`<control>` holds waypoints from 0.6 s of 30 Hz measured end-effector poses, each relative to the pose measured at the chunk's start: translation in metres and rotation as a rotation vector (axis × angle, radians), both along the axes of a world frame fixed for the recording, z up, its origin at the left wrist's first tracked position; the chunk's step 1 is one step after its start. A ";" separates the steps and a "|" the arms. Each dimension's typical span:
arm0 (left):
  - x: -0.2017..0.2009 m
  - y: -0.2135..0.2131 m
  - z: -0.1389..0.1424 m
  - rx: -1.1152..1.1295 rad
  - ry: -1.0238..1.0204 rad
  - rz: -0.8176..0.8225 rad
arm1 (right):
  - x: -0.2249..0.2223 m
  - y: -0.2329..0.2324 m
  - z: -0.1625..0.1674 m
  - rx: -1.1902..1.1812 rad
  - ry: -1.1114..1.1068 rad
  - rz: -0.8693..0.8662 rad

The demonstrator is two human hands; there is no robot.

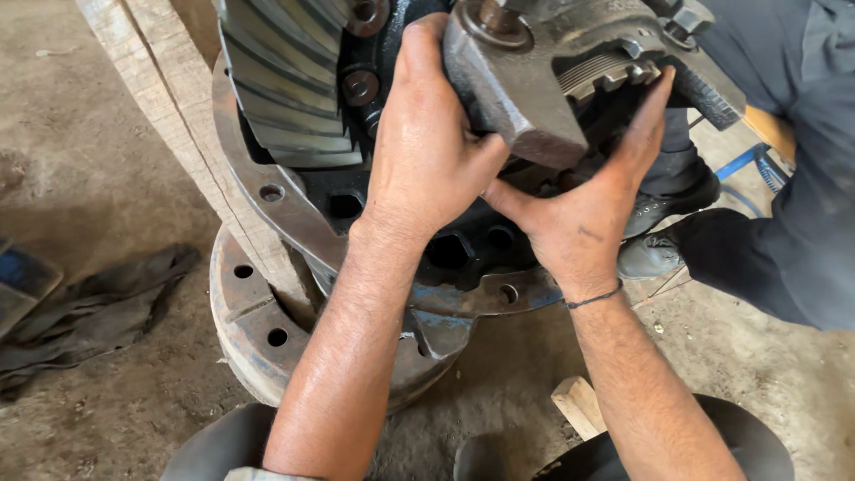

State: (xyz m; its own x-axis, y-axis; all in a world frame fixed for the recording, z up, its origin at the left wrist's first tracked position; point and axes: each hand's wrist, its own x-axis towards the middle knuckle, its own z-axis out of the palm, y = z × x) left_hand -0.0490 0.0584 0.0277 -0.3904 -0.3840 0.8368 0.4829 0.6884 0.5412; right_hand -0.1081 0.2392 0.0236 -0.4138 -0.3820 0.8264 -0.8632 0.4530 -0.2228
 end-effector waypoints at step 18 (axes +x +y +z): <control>0.004 0.000 0.004 0.036 -0.001 -0.068 | -0.004 -0.008 0.000 -0.353 -0.485 0.418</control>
State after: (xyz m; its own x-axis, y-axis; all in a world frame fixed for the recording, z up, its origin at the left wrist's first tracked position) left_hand -0.0451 0.0579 0.0314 -0.4171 -0.3863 0.8227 0.5276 0.6341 0.5653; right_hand -0.1121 0.2310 0.0234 -0.6426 -0.3325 0.6903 -0.7154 -0.0622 -0.6960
